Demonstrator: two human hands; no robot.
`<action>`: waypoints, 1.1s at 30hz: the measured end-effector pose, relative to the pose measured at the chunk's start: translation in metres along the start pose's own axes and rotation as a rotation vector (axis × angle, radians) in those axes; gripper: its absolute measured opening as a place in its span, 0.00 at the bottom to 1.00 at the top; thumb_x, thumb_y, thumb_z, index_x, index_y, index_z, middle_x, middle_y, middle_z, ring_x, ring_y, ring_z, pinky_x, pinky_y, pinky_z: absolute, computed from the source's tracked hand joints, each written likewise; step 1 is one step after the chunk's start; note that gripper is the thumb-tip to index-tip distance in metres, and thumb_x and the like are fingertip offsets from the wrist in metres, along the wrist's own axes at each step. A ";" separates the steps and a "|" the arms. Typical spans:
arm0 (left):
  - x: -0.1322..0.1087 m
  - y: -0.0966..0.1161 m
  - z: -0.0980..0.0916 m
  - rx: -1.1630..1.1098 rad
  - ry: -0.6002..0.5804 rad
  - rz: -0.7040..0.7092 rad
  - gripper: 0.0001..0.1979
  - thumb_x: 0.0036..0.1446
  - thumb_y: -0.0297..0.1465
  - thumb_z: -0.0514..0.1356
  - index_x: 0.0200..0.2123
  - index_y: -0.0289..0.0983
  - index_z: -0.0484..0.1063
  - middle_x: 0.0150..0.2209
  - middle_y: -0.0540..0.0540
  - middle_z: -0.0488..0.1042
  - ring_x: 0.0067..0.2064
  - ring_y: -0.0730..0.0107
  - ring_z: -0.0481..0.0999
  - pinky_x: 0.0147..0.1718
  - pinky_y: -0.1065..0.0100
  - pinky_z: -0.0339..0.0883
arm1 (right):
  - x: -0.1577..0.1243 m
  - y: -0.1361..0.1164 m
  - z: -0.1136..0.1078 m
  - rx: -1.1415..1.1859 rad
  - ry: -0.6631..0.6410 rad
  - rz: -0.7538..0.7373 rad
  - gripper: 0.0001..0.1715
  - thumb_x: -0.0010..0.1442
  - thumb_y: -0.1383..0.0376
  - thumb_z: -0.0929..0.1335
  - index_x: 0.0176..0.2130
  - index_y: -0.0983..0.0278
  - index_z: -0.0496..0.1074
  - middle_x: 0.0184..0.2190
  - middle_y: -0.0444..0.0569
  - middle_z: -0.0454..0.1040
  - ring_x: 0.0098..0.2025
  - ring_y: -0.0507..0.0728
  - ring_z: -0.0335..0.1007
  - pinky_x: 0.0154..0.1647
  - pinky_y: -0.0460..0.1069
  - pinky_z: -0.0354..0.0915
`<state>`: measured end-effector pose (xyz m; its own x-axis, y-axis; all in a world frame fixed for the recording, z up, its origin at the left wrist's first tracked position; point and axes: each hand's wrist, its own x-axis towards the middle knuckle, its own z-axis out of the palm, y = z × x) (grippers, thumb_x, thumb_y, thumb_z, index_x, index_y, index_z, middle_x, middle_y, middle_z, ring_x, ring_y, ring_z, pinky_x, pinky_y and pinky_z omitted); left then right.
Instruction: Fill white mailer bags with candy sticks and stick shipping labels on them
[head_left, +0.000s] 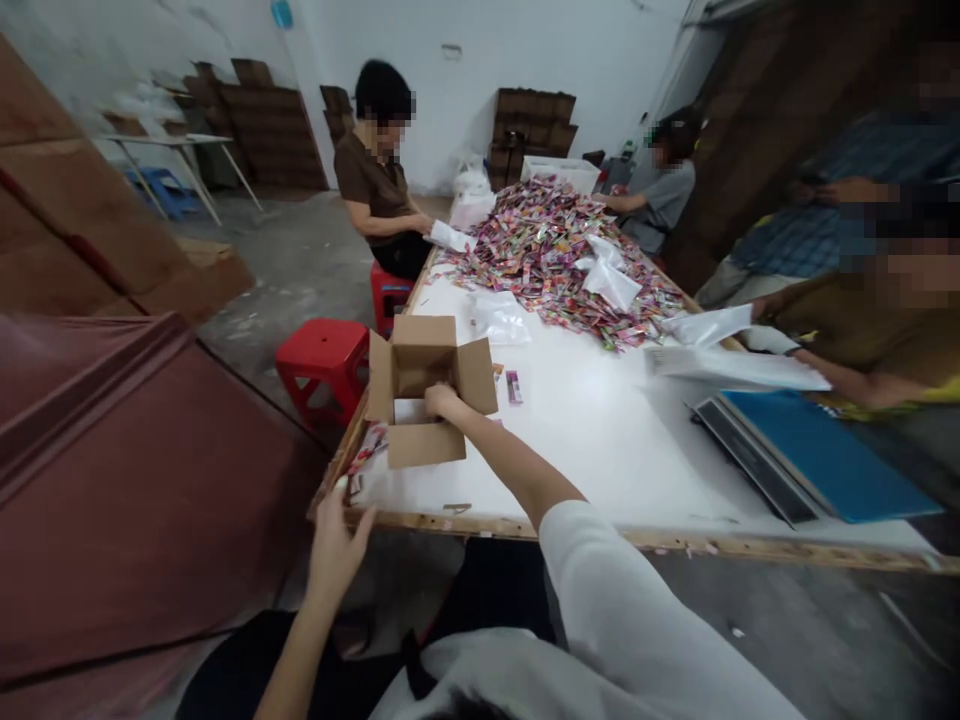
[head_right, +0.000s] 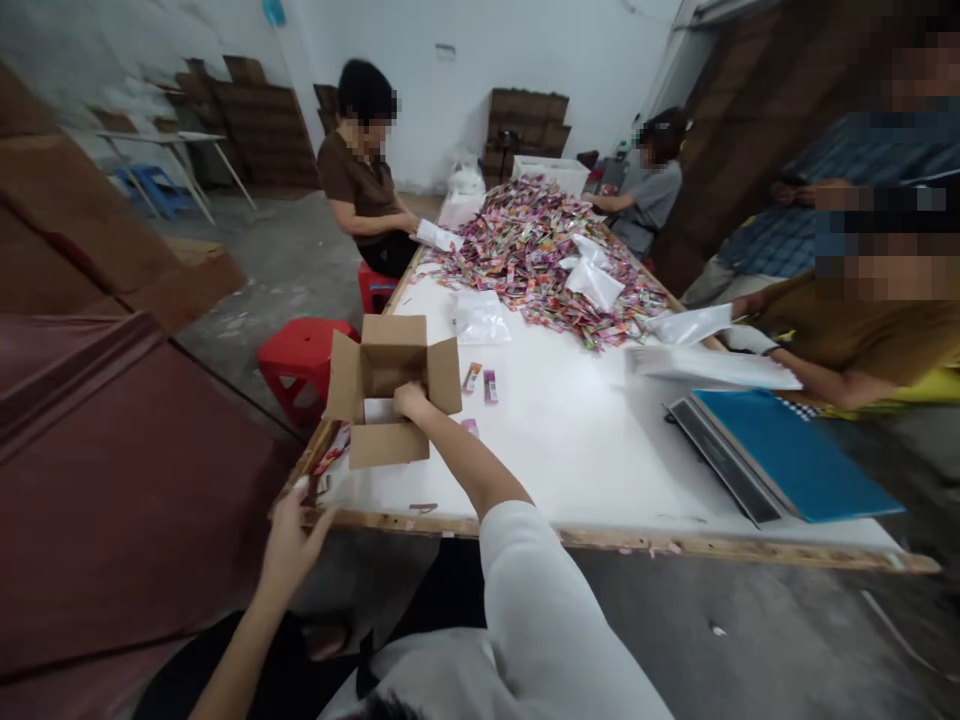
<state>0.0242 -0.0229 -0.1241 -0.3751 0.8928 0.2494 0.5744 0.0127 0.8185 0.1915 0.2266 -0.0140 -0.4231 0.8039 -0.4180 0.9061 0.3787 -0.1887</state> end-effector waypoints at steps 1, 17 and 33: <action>0.020 0.009 0.020 0.043 -0.076 0.066 0.31 0.51 0.41 0.62 0.57 0.34 0.63 0.59 0.30 0.65 0.63 0.40 0.63 0.60 0.45 0.57 | -0.002 0.006 0.001 -0.021 -0.031 0.023 0.17 0.65 0.61 0.69 0.49 0.69 0.72 0.49 0.53 0.73 0.50 0.58 0.72 0.51 0.57 0.71; 0.049 0.116 0.202 -0.271 -0.601 0.249 0.27 0.46 0.34 0.67 0.51 0.38 0.70 0.58 0.34 0.70 0.62 0.46 0.67 0.58 0.49 0.61 | -0.141 0.193 -0.038 -0.136 0.033 0.499 0.19 0.63 0.65 0.68 0.53 0.67 0.73 0.49 0.56 0.76 0.50 0.61 0.74 0.46 0.50 0.69; 0.034 0.164 0.077 -1.086 -0.029 -0.411 0.25 0.57 0.47 0.63 0.53 0.40 0.70 0.48 0.41 0.78 0.48 0.58 0.78 0.47 0.62 0.72 | -0.168 0.015 0.038 0.849 0.494 -0.239 0.15 0.62 0.54 0.65 0.34 0.63 0.63 0.29 0.44 0.69 0.32 0.53 0.65 0.32 0.46 0.61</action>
<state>0.1619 0.0440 -0.0209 -0.3636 0.9212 -0.1388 -0.5189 -0.0765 0.8514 0.2760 0.0796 0.0195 -0.3750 0.9224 0.0920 0.4206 0.2577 -0.8699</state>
